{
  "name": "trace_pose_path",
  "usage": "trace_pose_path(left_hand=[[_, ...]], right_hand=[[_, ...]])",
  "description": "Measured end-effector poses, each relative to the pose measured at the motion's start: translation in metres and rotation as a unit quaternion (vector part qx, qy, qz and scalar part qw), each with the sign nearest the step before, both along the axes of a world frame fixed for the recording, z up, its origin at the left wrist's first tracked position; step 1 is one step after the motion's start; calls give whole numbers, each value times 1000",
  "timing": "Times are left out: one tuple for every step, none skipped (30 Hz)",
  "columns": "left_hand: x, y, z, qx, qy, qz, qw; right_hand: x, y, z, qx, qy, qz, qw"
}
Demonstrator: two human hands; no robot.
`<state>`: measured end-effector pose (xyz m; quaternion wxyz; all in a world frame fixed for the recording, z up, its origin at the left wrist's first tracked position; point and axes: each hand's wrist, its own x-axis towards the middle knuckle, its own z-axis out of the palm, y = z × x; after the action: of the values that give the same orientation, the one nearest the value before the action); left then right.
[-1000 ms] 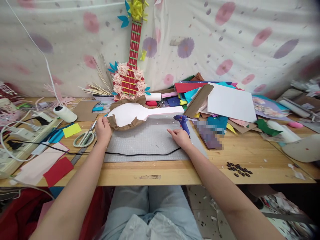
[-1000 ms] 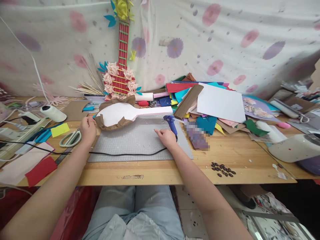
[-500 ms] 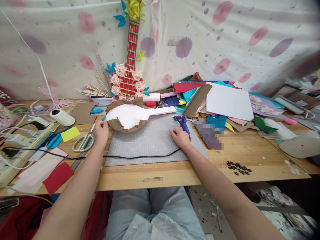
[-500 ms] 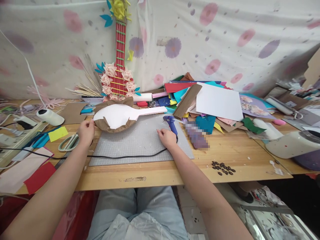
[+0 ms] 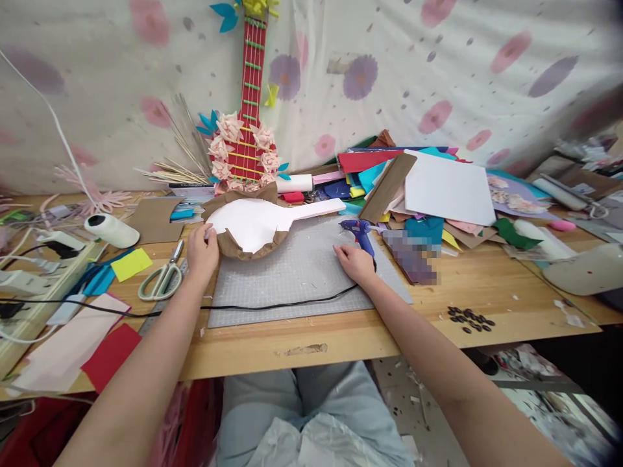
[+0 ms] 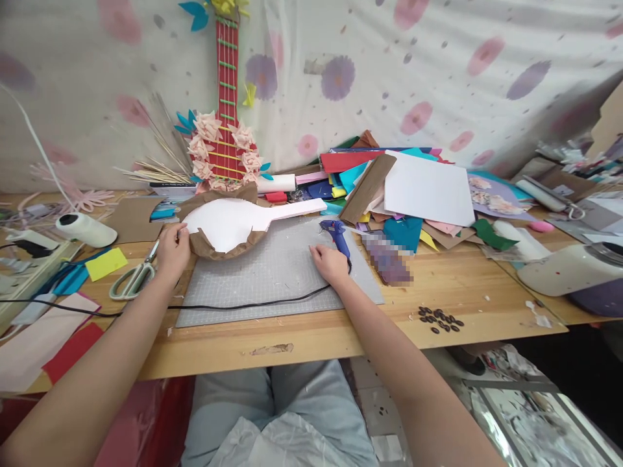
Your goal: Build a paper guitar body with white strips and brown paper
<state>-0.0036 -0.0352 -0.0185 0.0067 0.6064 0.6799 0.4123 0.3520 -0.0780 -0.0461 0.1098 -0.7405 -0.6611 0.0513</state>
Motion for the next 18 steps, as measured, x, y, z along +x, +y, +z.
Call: trace_pose_path(left_hand=[[2,-3,-1,1,16,5,1000],[4,-7,-2,4,33,10,999],[5,-12,-3,8,49,16,999],[6,-16,-3,10,63,20,998],[6,-20,-3,7,75,25,997],[6,-23,-3,2,83,28,996],[5,-25,-2,-3,88,31,996],[5,-27,-2,-7,90,33,995],[4,-28,-1,-8,87,36,995],[4,-28,1,-5,83,39,996],[3,-27,2,0,76,43,996],[3,-26,4,7,69,49,996],[3,-25,6,13,60,56,997],[2,-23,8,19,49,64,997],[0,-22,11,26,36,74,996],[-4,-21,14,31,20,88,995],[-8,-20,18,36,1,103,994],[-15,-19,21,39,-14,119,992]], right_hand=[[-1,1,0,-2,-6,1,1000],[-1,2,0,-3,-11,3,1000],[-2,2,0,-4,-17,5,1000],[-2,3,0,-4,-21,8,1000],[-2,4,0,-4,-25,10,1000],[-3,4,0,-4,-29,12,1000],[-3,5,0,-5,-31,12,999],[-3,5,0,-7,-32,13,999],[-2,5,0,-8,-33,14,999],[-2,5,-1,-9,-32,14,999],[-1,5,-1,-9,-32,15,999],[-1,4,-2,-7,-31,16,999],[0,4,-2,-6,-30,17,999],[0,3,-3,-5,-28,18,999],[1,3,-4,-5,-26,19,999],[2,2,-4,-4,-23,21,1000],[2,2,-5,-4,-21,21,1000],[3,1,-5,-2,-18,21,1000]])
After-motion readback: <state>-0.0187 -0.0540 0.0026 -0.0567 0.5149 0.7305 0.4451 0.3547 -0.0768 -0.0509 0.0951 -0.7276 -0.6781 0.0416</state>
